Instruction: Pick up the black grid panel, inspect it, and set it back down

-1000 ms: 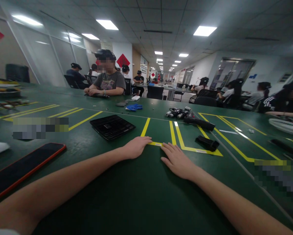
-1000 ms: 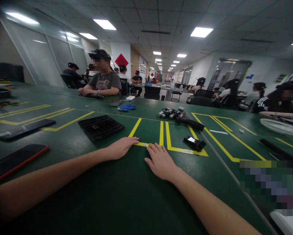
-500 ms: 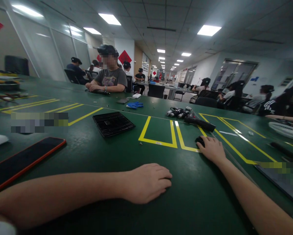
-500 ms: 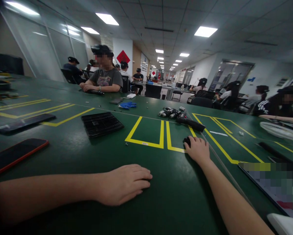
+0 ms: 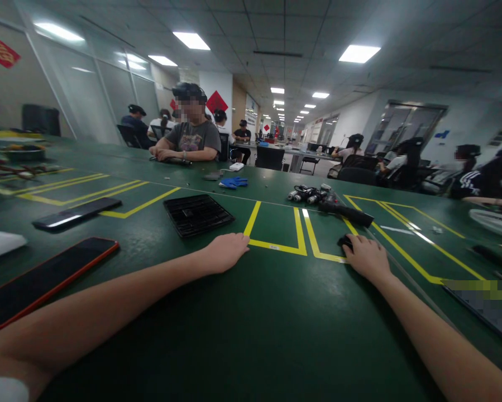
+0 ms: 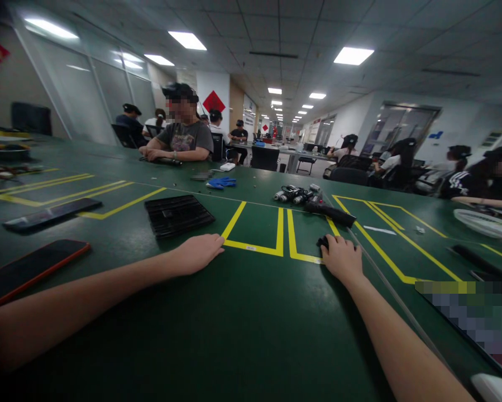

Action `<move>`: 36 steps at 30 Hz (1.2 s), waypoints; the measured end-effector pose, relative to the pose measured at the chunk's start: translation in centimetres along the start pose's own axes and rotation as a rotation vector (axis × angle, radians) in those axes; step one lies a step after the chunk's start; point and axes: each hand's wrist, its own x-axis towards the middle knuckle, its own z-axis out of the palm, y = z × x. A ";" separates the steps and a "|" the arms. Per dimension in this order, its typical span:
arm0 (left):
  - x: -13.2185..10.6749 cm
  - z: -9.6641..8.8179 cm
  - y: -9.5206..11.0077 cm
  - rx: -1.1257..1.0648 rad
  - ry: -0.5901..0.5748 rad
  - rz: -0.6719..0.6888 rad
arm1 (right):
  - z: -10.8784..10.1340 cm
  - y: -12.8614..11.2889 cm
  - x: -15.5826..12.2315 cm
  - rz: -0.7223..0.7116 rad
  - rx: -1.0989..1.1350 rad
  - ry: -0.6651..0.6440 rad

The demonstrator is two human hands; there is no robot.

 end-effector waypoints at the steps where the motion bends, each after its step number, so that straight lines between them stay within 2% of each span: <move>1: 0.0 -0.1 -0.1 -0.037 0.005 0.013 | 0.0 0.0 0.0 -0.001 0.003 -0.003; 3: 0.3 -0.7 -0.5 -0.142 0.028 -0.011 | -0.1 -0.1 -0.1 0.001 0.010 -0.008; 5: 0.9 -1.8 -1.7 -0.410 0.087 -0.130 | -0.1 -0.2 -0.2 -0.001 0.015 -0.010; 8: 1.9 -4.0 -5.3 -0.863 0.330 -0.427 | 0.0 -0.2 -0.1 0.001 0.004 0.001; 10: 2.1 -5.2 -8.4 -0.814 0.500 -0.605 | 0.1 -0.1 0.0 0.001 -0.001 0.007; 13: 1.4 -5.8 -12.8 -0.633 0.542 -0.704 | 0.3 0.0 0.1 -0.001 0.014 0.010; 15: 0.7 -5.4 -15.1 -0.481 0.494 -0.720 | 0.3 0.0 0.1 -0.004 0.032 0.011; 16: 0.4 -5.1 -16.0 -0.378 0.425 -0.719 | 0.4 0.0 0.1 -0.004 0.040 0.014; 20: -0.1 -4.1 -17.7 0.035 0.046 -0.619 | 0.6 0.3 0.2 0.103 0.113 0.084; 23: 0.0 -4.0 -17.2 0.131 -0.005 -0.495 | 0.7 0.9 0.7 0.158 0.233 0.029; 25: 0.0 -3.8 -16.2 0.145 0.027 -0.459 | 0.7 1.0 0.9 0.089 0.297 -0.023; 28: 0.4 -2.8 -13.4 0.149 0.100 -0.433 | 0.4 -0.1 0.9 -0.010 0.354 -0.017; 30: 0.9 -1.8 -10.9 0.094 0.162 -0.389 | 0.0 -2.1 0.3 -0.074 0.464 -0.016; 32: 1.4 -0.7 -7.8 -0.040 0.228 -0.319 | -0.6 -4.8 -0.8 -0.164 0.739 -0.037; 36: 1.6 1.0 -1.6 -0.290 0.270 -0.154 | -1.6 -9.9 -3.6 -0.290 1.240 -0.125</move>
